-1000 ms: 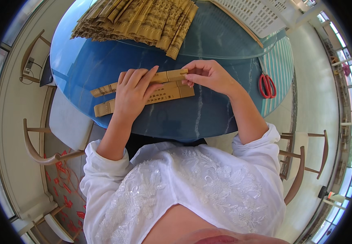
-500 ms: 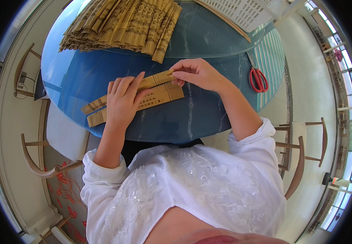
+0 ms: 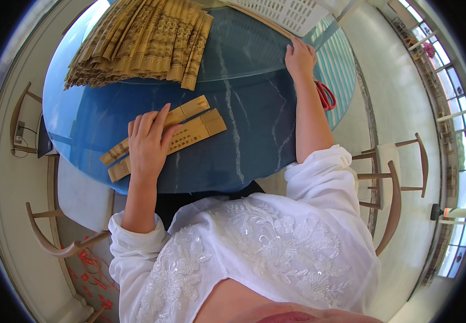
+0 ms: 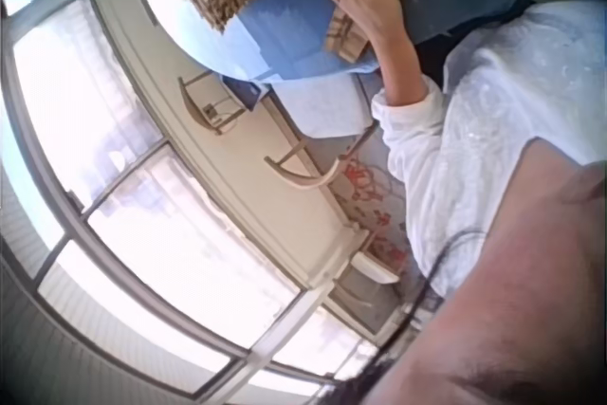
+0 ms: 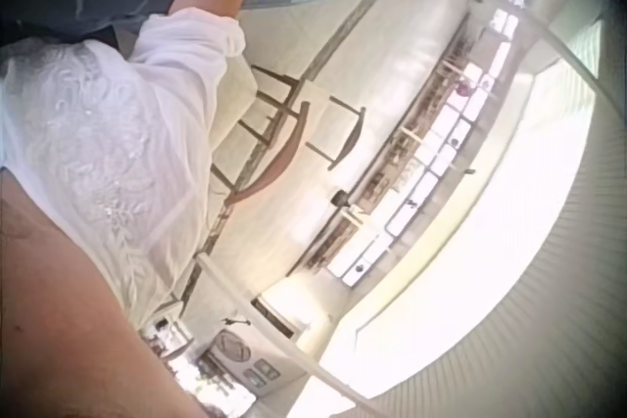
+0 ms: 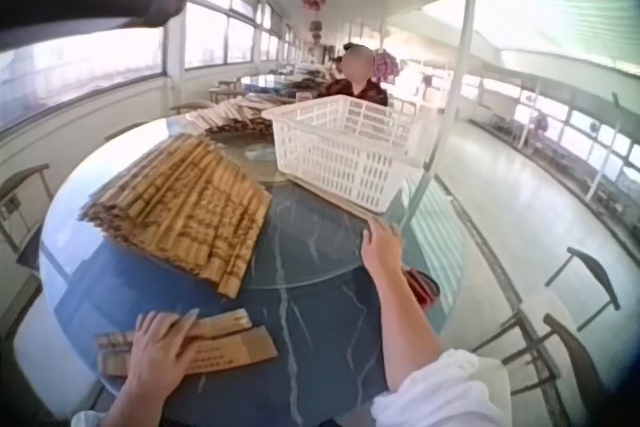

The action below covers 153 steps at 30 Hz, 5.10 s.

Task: The person repeatedly picks up thin bamboo strips from a white basket and inserts them into slots on rectangular bamboo pieces on a blue table. The person handles the strips one at a time, aligning and sliding them into place, then returns to the basket for more strips.

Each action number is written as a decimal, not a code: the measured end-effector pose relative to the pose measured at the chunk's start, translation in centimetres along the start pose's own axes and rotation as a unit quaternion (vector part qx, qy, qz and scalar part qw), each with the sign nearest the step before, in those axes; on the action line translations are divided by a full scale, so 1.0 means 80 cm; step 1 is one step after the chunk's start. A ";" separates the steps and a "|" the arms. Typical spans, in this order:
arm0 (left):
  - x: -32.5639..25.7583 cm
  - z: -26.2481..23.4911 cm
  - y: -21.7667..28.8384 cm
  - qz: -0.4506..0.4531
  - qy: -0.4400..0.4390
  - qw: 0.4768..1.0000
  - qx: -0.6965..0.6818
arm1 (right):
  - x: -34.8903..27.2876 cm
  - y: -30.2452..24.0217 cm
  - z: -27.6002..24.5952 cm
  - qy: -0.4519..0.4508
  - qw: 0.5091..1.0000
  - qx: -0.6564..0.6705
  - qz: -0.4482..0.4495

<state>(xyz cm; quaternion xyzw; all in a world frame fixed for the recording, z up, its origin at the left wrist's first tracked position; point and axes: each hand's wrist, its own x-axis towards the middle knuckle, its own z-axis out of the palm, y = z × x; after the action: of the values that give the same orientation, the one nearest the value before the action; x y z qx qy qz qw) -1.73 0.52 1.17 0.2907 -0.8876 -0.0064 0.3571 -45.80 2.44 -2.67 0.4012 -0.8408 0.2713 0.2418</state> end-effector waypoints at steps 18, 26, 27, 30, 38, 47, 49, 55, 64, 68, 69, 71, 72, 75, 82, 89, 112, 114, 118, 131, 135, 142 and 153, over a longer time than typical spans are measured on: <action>-0.003 0.002 -0.004 -0.014 0.011 1.000 -0.017 | 0.002 -0.010 -0.027 -0.018 1.000 -0.013 -0.006; -0.004 0.002 -0.010 -0.028 0.018 0.998 -0.048 | 0.008 -0.046 -0.076 0.054 0.788 0.591 0.161; -0.005 0.003 -0.010 -0.028 0.019 0.998 -0.051 | 0.008 -0.048 -0.080 0.064 0.710 0.677 0.182; -0.006 0.003 -0.011 -0.029 0.021 0.998 -0.059 | 0.008 -0.053 -0.096 0.008 0.594 0.789 0.158; -0.005 0.002 -0.012 -0.032 0.022 0.998 -0.055 | 0.004 -0.056 -0.110 -0.038 0.554 0.827 0.087; -0.005 0.002 -0.012 -0.035 0.029 0.998 -0.049 | 0.003 -0.063 -0.111 -0.028 0.599 0.797 0.069; -0.005 0.002 -0.012 -0.037 0.026 0.998 -0.050 | 0.003 -0.061 -0.110 -0.027 0.604 0.794 0.061; -0.007 0.003 -0.014 -0.038 0.035 0.998 -0.042 | -0.007 -0.082 -0.112 -0.035 0.630 0.774 0.054; -0.005 0.003 -0.014 -0.040 0.062 0.997 -0.037 | -0.026 -0.102 -0.101 -0.236 0.645 0.726 0.024; -0.007 0.006 -0.015 -0.032 0.057 0.998 -0.023 | -0.055 -0.138 -0.099 -0.338 0.663 0.667 0.038; -0.007 0.006 -0.015 -0.030 0.055 0.998 -0.020 | -0.060 -0.144 -0.097 -0.350 0.661 0.663 0.028; -0.007 0.006 -0.014 -0.027 0.053 0.998 -0.013 | -0.070 -0.153 -0.093 -0.376 0.657 0.654 0.009; -0.006 0.006 -0.013 -0.023 0.051 0.998 -0.011 | -0.074 -0.158 -0.094 -0.381 0.665 0.643 0.008; -0.005 0.005 -0.011 -0.016 0.049 0.999 -0.009 | -0.085 -0.171 -0.102 -0.401 0.680 0.613 0.000; -0.005 0.004 -0.010 -0.017 0.042 0.999 -0.028 | -0.080 -0.162 -0.103 -0.481 0.592 0.647 0.009; -0.004 0.002 -0.010 0.005 0.042 0.998 -0.044 | -0.069 -0.143 -0.104 -0.541 0.472 0.696 0.027; -0.003 0.010 0.000 0.080 0.013 0.996 -0.044 | -0.104 -0.186 -0.106 -0.648 0.529 0.548 0.014; -0.003 0.008 0.001 0.079 0.011 0.996 -0.042 | -0.103 -0.188 -0.109 -0.633 0.550 0.545 -0.001; -0.002 0.007 0.003 0.080 0.009 0.996 -0.038 | -0.105 -0.189 -0.114 -0.605 0.582 0.542 -0.032; 0.003 -0.002 0.006 0.027 0.034 0.999 0.020 | -0.082 -0.166 -0.107 -0.510 0.591 0.623 0.049; 0.002 -0.006 -0.012 0.000 0.094 0.993 0.074 | -0.054 -0.131 -0.089 -0.413 0.523 0.728 0.160; 0.014 -0.021 -0.006 0.073 0.094 0.989 0.091 | -0.034 -0.116 -0.078 -0.340 0.526 0.748 0.220; 0.137 -0.029 -0.073 0.010 0.091 0.939 0.333 | -0.018 -0.050 -0.036 0.042 0.997 0.059 -0.028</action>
<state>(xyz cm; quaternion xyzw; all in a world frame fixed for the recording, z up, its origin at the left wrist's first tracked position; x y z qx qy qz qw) -3.59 -9.59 8.50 0.3831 -0.8058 0.3193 0.3193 -41.22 3.00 -0.39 0.4260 -0.8010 0.3302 0.2605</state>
